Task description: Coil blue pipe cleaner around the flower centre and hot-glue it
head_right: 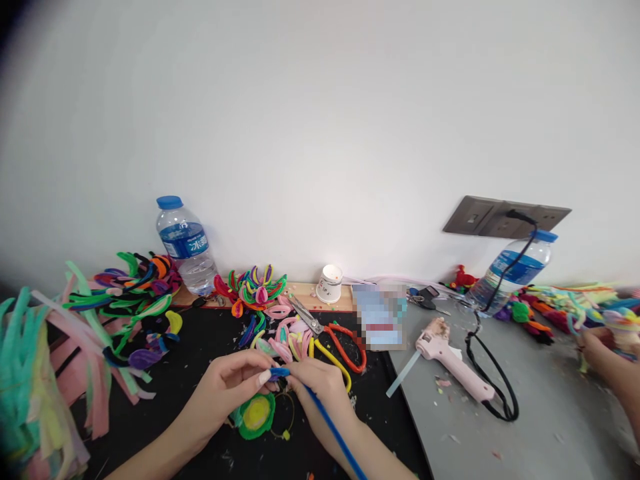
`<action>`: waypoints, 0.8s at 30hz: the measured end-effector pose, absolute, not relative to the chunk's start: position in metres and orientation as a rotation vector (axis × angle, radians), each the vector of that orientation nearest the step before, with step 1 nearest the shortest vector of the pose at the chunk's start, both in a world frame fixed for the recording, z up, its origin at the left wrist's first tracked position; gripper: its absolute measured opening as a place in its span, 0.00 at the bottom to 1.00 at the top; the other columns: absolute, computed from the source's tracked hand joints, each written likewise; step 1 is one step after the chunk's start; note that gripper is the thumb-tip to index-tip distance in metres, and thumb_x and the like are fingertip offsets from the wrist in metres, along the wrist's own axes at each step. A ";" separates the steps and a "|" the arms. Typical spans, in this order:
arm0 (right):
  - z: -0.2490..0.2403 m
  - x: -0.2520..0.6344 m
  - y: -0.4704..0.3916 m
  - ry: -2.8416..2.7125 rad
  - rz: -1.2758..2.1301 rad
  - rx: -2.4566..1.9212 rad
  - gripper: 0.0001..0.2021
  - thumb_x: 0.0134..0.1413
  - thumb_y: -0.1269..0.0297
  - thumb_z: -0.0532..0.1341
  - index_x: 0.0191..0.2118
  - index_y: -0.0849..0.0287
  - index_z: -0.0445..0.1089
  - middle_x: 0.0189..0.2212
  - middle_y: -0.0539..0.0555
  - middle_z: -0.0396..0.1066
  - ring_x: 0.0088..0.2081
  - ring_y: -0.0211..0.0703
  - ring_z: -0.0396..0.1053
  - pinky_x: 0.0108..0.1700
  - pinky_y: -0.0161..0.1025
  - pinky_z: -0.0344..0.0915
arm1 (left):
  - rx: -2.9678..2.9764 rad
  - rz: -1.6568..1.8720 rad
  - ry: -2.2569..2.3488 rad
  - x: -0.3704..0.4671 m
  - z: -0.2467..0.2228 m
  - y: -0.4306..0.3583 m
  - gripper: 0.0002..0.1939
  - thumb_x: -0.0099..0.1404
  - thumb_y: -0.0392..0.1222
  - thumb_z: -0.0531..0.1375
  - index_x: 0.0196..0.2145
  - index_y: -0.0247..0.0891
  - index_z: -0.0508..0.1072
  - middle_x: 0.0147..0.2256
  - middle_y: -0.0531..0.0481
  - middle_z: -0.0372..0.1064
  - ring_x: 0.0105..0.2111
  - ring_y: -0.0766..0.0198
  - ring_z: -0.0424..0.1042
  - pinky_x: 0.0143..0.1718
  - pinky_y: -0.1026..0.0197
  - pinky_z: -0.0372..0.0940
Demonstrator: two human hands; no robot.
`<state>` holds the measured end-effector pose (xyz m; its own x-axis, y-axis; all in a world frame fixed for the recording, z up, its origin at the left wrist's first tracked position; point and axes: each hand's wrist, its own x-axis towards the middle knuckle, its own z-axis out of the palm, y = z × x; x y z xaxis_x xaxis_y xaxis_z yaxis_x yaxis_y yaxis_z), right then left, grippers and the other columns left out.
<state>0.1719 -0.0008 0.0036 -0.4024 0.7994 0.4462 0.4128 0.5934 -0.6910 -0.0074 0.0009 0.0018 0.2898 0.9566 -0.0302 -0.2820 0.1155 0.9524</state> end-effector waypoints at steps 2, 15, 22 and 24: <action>0.003 0.172 -0.001 -2.032 0.627 -0.956 0.14 0.61 0.65 0.51 0.36 0.61 0.74 0.26 0.55 0.73 0.28 0.39 0.70 0.31 0.32 0.67 | 1.049 1.077 0.815 -0.007 0.002 0.001 0.06 0.52 0.40 0.65 0.27 0.35 0.75 0.25 0.49 0.72 0.27 0.62 0.71 0.32 0.61 0.67; 0.001 0.174 -0.002 -2.011 0.663 -1.031 0.14 0.61 0.65 0.52 0.40 0.60 0.74 0.26 0.54 0.72 0.29 0.39 0.69 0.35 0.33 0.67 | 1.046 1.014 0.839 -0.010 0.005 0.000 0.10 0.57 0.46 0.61 0.30 0.35 0.74 0.31 0.48 0.72 0.31 0.60 0.72 0.35 0.60 0.67; 0.001 0.172 0.000 -2.022 0.625 -0.952 0.14 0.61 0.64 0.51 0.37 0.61 0.74 0.26 0.55 0.72 0.28 0.39 0.70 0.32 0.32 0.68 | 1.075 1.016 0.817 -0.008 0.003 0.000 0.09 0.55 0.44 0.63 0.29 0.35 0.73 0.27 0.49 0.70 0.29 0.62 0.70 0.34 0.61 0.66; -0.001 0.172 0.000 -2.031 0.622 -0.952 0.14 0.61 0.64 0.51 0.37 0.60 0.73 0.27 0.55 0.72 0.28 0.39 0.70 0.33 0.32 0.68 | 1.082 1.016 0.821 -0.008 0.001 0.000 0.09 0.54 0.44 0.63 0.29 0.35 0.72 0.27 0.49 0.70 0.29 0.62 0.70 0.34 0.61 0.66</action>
<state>0.1717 -0.0001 -0.0011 -0.4047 0.7962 0.4498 0.4078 0.5974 -0.6905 -0.0084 -0.0003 0.0015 0.3324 0.9418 -0.0504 -0.2466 0.1383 0.9592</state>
